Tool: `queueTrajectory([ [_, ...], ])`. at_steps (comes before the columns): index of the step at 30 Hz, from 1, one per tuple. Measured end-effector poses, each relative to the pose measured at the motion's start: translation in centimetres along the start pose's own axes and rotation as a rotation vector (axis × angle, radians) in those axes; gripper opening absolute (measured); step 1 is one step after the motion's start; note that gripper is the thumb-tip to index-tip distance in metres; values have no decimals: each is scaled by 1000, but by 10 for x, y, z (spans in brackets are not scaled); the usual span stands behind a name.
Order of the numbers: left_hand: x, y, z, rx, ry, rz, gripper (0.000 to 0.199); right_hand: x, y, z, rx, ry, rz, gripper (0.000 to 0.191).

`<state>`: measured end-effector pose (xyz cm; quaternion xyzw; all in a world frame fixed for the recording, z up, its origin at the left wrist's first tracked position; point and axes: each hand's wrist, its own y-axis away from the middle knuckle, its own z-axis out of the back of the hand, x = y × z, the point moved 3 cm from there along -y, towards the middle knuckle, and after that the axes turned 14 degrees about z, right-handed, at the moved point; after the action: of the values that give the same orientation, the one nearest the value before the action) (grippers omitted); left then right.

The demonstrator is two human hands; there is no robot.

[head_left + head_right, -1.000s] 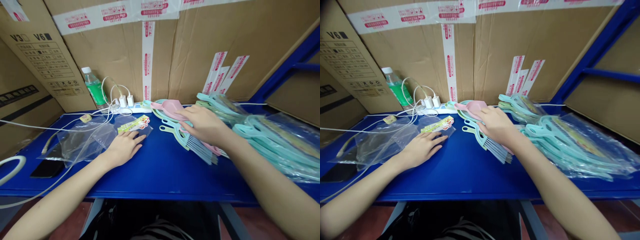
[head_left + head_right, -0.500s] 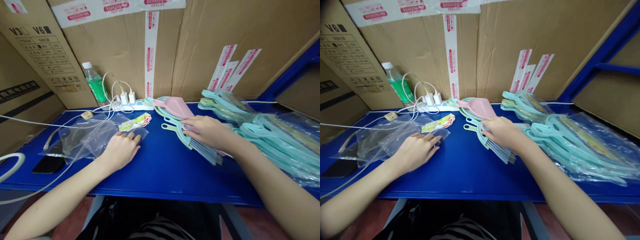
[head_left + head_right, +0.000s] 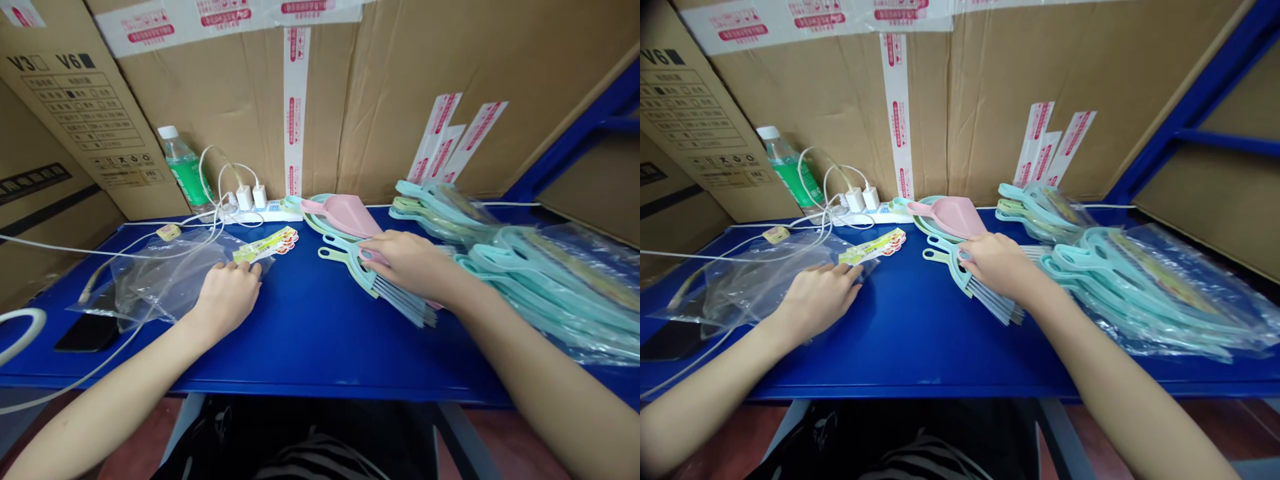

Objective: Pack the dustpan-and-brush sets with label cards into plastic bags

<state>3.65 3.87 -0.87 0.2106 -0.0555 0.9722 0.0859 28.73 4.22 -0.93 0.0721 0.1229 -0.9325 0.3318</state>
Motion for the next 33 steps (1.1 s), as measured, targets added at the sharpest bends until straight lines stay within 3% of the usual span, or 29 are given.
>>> queueTrajectory([
  [5,4,-2,-1,-7,-18,49,34,1,-1,1,16,-5,-35,30],
  [10,5,-7,0,44,-38,126,45,2,-1,5,148,-68,-136,34],
  [15,1,-7,1,9,-21,58,38,-1,2,14,284,-174,-231,44],
  [22,-5,-6,-1,-28,19,-54,25,-6,5,13,298,-232,-247,44],
  [29,-4,-9,-2,15,8,-72,25,-7,6,19,292,-302,-217,41],
  [33,-5,-9,-1,20,21,-61,25,-5,6,25,323,-354,-297,39],
])
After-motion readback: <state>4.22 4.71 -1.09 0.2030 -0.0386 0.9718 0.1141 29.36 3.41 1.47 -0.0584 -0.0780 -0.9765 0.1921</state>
